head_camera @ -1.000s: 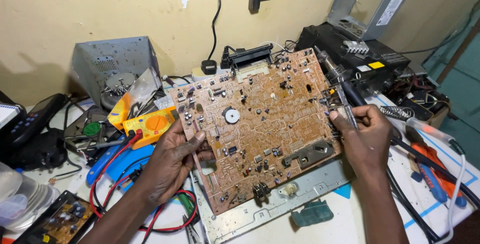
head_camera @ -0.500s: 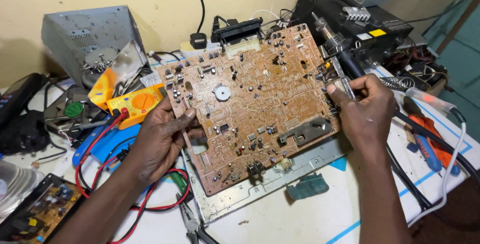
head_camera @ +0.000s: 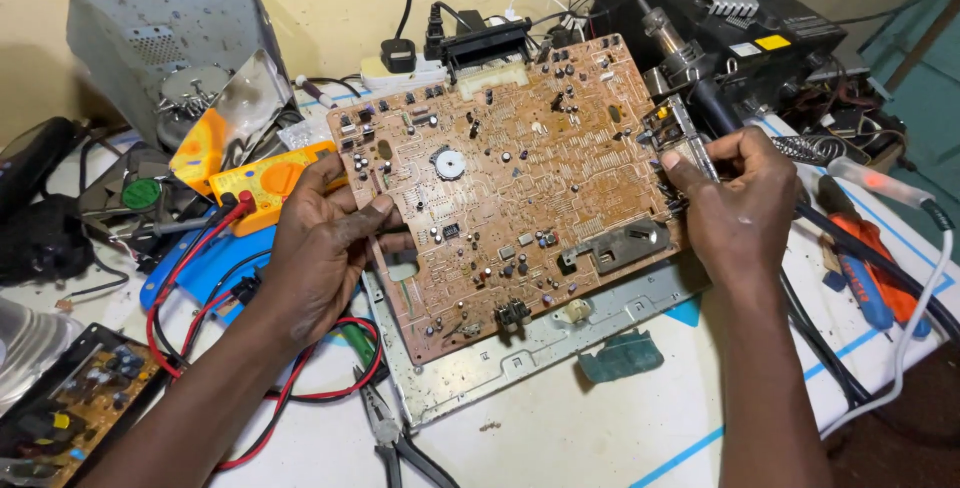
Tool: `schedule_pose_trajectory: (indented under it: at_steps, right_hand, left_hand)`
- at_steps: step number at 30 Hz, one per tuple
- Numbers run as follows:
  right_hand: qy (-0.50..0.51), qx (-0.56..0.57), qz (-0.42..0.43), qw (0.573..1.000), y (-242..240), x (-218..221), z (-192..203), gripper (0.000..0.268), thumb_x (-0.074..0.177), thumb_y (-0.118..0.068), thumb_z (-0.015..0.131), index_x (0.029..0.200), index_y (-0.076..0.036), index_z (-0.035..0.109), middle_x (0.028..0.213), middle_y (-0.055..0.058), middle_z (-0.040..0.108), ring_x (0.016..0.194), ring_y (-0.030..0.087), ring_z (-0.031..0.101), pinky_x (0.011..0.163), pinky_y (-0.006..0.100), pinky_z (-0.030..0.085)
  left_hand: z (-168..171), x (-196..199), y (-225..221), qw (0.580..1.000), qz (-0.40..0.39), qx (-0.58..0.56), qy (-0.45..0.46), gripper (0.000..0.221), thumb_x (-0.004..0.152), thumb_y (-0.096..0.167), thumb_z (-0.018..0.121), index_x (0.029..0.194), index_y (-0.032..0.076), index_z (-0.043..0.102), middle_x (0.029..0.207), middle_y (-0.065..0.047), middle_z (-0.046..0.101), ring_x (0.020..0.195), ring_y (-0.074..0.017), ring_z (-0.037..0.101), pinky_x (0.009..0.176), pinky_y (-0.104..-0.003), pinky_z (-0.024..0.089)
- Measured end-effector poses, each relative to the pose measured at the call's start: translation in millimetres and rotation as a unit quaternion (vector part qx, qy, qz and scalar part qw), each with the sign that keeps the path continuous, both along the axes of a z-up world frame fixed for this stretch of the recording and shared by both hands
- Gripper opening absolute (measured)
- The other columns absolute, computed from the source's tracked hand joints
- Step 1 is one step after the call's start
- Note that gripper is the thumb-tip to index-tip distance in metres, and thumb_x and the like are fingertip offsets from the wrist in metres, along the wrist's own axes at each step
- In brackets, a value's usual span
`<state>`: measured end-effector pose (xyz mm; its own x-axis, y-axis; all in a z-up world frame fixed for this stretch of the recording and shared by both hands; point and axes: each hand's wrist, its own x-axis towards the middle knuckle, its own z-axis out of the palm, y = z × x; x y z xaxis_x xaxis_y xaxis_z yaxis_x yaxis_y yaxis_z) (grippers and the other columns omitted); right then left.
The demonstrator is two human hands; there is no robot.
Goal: Removing a main circuit board from a metal chassis and inspecting the components during device disassembly.
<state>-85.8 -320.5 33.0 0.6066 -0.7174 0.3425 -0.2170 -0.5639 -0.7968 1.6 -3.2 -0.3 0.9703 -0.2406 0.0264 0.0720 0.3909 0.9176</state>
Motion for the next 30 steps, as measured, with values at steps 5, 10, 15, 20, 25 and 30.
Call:
schedule_pose_trajectory:
  at_steps: [5,10,15,20,25,30]
  right_hand:
    - [0.019,-0.039,0.05,0.998,-9.5,5.1,-8.4,0.029,0.088,-0.021,0.086,0.096,-0.009,0.06,0.117,0.017,0.068,0.103,0.032,0.062,0.075,0.05,0.05]
    - [0.069,-0.004,0.029,0.997,-3.3,5.8,-3.5,0.028,0.091,-0.025,0.085,0.097,-0.011,0.061,0.111,0.015,0.065,0.093,0.03,0.058,0.076,0.048,0.045]
    - [0.093,-0.064,0.049,0.992,-12.4,7.7,-16.7,0.031,0.092,-0.027,0.086,0.095,-0.01,0.061,0.115,0.018,0.071,0.08,0.029,0.061,0.067,0.048,0.044]
    - [0.09,-0.062,0.041,0.993,-12.2,6.5,-17.5,0.028,0.092,-0.028,0.086,0.095,-0.01,0.065,0.088,0.009,0.063,0.071,0.023,0.048,0.063,0.042,0.036]
    - [0.098,-0.033,0.032,0.994,-5.7,4.6,-12.3,0.029,0.091,-0.027,0.088,0.094,-0.011,0.065,0.086,0.009,0.063,0.067,0.021,0.048,0.062,0.04,0.038]
    - [0.087,-0.064,0.037,0.993,-19.3,9.3,-25.1,0.029,0.086,-0.027,0.09,0.086,-0.013,0.064,0.111,0.013,0.076,0.069,0.021,0.054,0.062,0.043,0.042]
  left_hand:
    - [6.8,2.4,-2.2,0.985,0.063,0.158,-0.025,0.048,0.091,-0.008,0.061,0.133,0.003,0.039,0.108,-0.022,0.066,0.071,-0.0298,0.071,0.066,-0.039,0.067]
    - [18.0,0.4,8.4,0.91,0.075,0.399,-0.08,0.063,0.089,0.014,0.075,0.146,0.005,0.051,0.085,0.0,0.046,0.073,-0.0129,0.047,0.068,-0.03,0.044]
    - [10.7,4.0,12.3,0.887,0.055,0.448,-0.096,0.059,0.091,0.019,0.075,0.144,0.005,0.054,0.077,0.001,0.045,0.066,-0.0126,0.044,0.061,-0.032,0.04]
    - [4.0,8.9,14.5,0.865,0.073,0.476,-0.14,0.046,0.089,0.02,0.078,0.13,0.006,0.063,0.088,0.0,0.058,0.072,-0.0146,0.051,0.067,-0.035,0.044]
    - [-1.9,9.6,16.1,0.868,0.072,0.465,-0.158,0.061,0.088,0.02,0.078,0.143,0.003,0.057,0.088,-0.001,0.058,0.071,-0.0144,0.053,0.066,-0.035,0.045]
    - [-0.7,6.7,14.9,0.863,0.068,0.473,-0.165,0.059,0.088,0.02,0.078,0.141,0.002,0.058,0.086,-0.001,0.056,0.069,-0.0144,0.051,0.063,-0.035,0.043]
